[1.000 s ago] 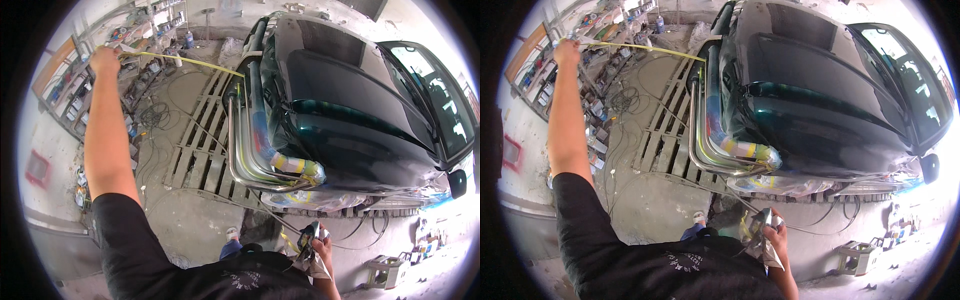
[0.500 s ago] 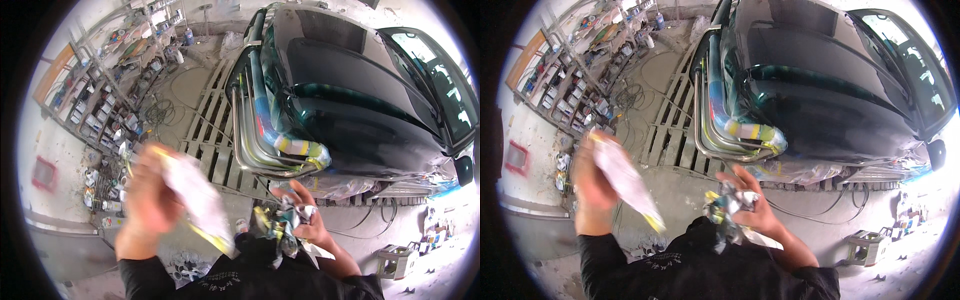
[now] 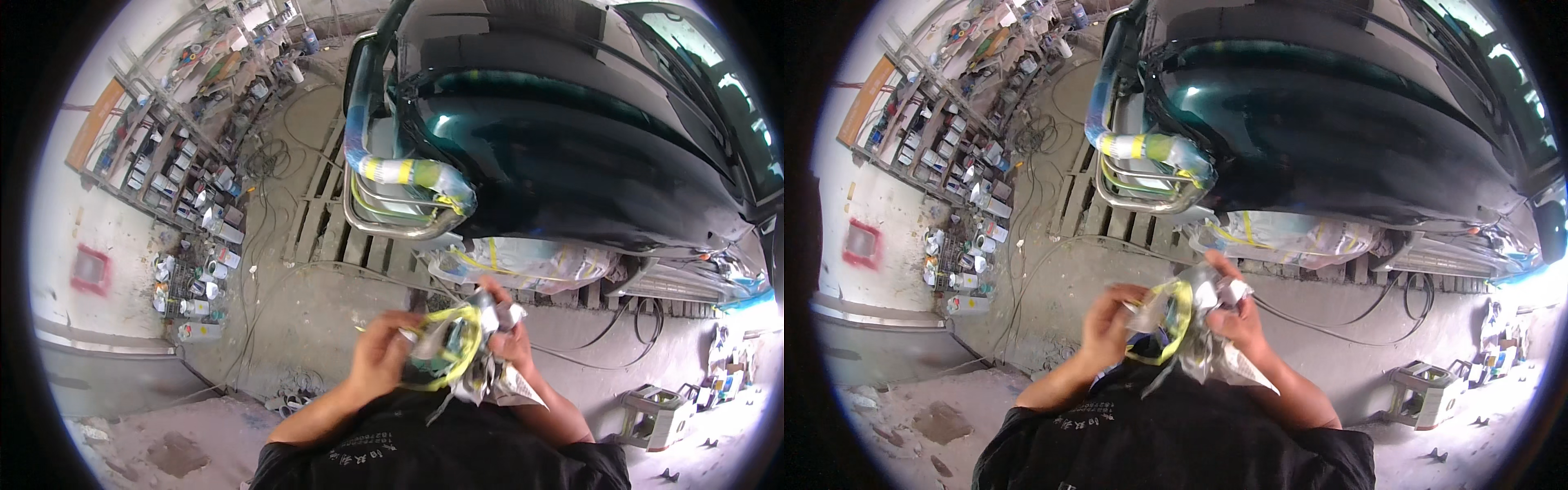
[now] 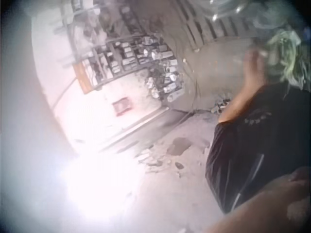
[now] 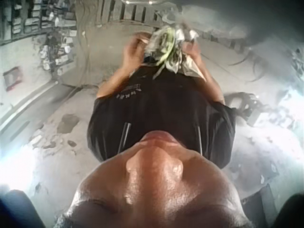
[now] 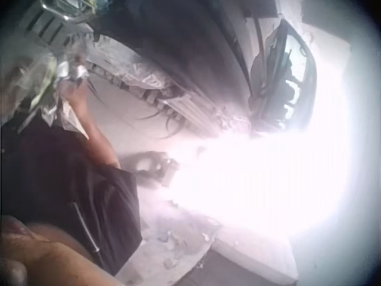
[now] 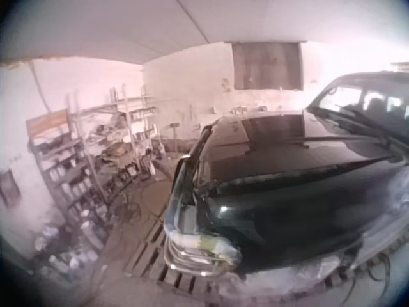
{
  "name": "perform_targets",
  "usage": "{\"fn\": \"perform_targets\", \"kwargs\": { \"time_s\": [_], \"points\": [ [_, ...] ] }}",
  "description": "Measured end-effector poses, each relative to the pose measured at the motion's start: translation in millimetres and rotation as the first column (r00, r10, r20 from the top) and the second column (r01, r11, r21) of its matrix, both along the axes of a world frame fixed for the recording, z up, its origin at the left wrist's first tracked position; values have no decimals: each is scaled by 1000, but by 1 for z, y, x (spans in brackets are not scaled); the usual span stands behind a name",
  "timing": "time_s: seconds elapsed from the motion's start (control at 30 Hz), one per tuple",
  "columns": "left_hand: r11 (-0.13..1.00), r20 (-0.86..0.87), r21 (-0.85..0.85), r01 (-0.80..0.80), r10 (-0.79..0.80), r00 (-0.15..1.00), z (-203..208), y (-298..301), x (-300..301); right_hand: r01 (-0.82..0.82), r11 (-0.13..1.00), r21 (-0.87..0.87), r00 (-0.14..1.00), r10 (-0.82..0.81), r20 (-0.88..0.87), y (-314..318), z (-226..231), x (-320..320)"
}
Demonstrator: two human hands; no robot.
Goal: The person removes masking tape and protective paper from the front bumper and hood of a dark green car in a workshop. They peel off strips of tape and crumple the paper, working around the headlight and grille areas.
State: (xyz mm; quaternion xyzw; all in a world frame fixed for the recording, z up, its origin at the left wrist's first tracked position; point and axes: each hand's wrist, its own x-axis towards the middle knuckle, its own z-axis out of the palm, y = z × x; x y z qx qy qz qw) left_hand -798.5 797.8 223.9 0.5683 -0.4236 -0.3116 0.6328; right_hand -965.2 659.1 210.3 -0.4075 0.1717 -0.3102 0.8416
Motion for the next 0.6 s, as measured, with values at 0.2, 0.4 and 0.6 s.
{"fn": "perform_targets", "kwargs": {
  "time_s": [0.2,0.4,0.6],
  "points": [
    [917,-51,241,317,-314,948,-28,-22,-50,117,993,32,992,-115,-41,-9,2,-17],
    [765,-146,413,495,-481,864,-10,-34,-29,13,998,69,1000,-13,11,5,-6,-19],
    [656,-193,545,523,-508,839,-17,-44,-29,99,880,-465,905,-274,-326,20,-1,-15]
  ]
}}
